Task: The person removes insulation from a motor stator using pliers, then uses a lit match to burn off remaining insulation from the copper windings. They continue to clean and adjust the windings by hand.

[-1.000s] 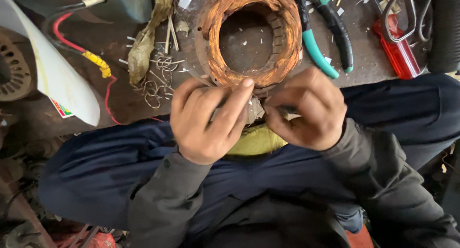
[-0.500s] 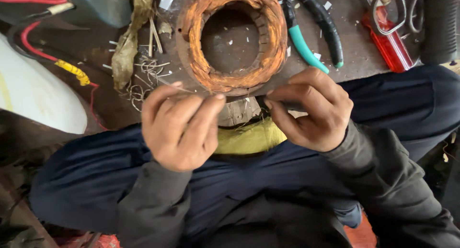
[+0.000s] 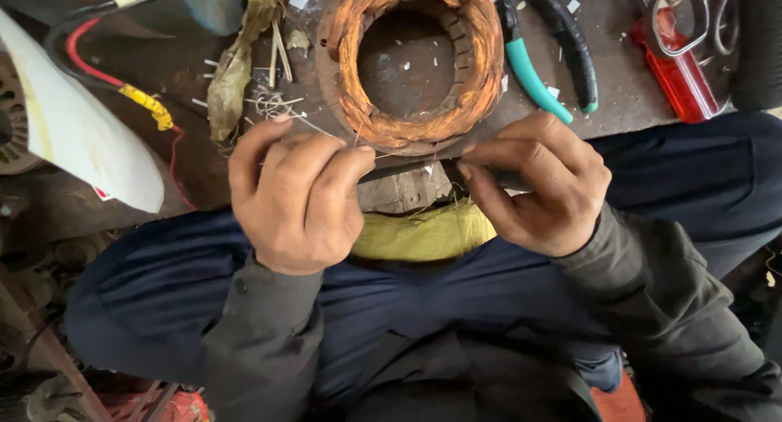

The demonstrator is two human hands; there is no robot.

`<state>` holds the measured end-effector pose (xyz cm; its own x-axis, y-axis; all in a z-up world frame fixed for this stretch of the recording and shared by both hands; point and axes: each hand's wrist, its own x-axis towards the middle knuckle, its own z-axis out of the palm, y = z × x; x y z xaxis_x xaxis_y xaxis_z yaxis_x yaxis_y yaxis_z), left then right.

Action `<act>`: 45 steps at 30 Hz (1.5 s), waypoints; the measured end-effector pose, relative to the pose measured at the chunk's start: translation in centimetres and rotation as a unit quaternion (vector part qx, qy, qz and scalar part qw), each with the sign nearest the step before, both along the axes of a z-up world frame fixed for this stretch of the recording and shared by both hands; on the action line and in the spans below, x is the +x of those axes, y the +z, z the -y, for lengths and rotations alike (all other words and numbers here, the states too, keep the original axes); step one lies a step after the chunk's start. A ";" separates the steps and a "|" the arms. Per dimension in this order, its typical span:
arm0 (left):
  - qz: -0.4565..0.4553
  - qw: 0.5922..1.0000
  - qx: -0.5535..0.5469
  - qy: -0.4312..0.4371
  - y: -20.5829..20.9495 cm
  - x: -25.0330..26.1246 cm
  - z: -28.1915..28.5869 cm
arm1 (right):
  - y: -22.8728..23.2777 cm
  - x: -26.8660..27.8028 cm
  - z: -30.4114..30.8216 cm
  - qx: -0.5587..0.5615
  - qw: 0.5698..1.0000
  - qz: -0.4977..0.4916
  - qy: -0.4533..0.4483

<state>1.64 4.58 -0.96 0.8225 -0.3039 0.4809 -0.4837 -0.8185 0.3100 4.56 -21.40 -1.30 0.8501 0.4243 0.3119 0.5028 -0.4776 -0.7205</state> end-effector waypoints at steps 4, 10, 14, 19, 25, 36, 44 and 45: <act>0.016 0.999 -0.045 -0.007 -0.2 0.6 0.6 | -0.7 0.2 0.0 0.012 0.999 0.050 0.008; 0.023 0.998 -0.053 -0.015 -0.8 0.7 1.5 | -0.7 0.4 0.7 0.027 0.997 0.061 -0.041; 0.008 0.998 -0.054 -0.033 -0.7 0.7 1.7 | -0.4 0.0 1.1 0.030 0.995 0.011 -0.095; -0.048 0.996 -0.071 -0.029 0.3 0.8 2.1 | 0.4 0.2 0.9 0.040 0.987 -0.045 -0.152; -0.076 0.995 -0.066 -0.026 1.0 0.7 2.4 | 1.5 0.7 1.0 0.204 0.931 -0.208 -0.218; -0.089 0.991 -0.096 -0.028 0.4 0.2 2.4 | 1.6 0.5 2.1 0.295 0.895 -0.253 -0.220; -0.107 0.986 -0.124 -0.033 -0.1 -0.3 1.7 | 1.9 0.3 2.3 0.292 0.896 -0.257 -0.214; -0.104 0.987 -0.119 -0.036 0.0 -0.2 1.6 | 1.9 0.3 2.2 0.293 0.896 -0.256 -0.213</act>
<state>1.47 2.96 -0.93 0.8909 -0.2639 0.3696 -0.4442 -0.6756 0.5884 4.84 -23.63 0.64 0.9914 -0.0825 -0.1016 -0.1030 -0.0121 -0.9946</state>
